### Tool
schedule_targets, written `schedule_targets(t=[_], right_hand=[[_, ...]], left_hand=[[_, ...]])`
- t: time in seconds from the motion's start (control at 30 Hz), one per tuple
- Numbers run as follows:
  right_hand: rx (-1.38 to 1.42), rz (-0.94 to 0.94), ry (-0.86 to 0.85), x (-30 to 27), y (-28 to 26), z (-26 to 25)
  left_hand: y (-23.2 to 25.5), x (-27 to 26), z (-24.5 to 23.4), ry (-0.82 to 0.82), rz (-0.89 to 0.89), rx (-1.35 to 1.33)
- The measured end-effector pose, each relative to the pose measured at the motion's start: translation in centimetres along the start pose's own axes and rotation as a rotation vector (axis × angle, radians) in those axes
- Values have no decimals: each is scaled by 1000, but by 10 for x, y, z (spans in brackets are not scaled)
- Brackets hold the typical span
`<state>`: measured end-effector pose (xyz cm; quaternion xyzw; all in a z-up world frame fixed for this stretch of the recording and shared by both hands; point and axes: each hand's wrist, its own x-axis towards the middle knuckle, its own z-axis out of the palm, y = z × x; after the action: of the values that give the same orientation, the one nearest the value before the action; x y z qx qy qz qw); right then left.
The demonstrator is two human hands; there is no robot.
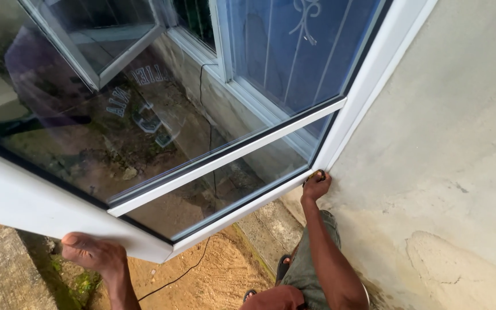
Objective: Cleaning the glass and frame of an open window using a wet cloth.
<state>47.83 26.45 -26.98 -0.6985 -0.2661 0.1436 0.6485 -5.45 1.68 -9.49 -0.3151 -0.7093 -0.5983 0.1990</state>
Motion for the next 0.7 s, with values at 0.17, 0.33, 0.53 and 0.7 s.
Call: schedule_targets(t=[0.17,0.33,0.53,0.7], right_hand=[[77,314,17,-2,-33,-4],[237,535,125,16,-9,2],[322,772,112,22,-5,3],[537,498,34,7,-21,-9]], left_hand=[[7,3,2,-18,-110,-101],[40,5,-9,-46,-26,-181],[37,8,-6,4,-8,-57],[39,8,-8,-38,24,-123]])
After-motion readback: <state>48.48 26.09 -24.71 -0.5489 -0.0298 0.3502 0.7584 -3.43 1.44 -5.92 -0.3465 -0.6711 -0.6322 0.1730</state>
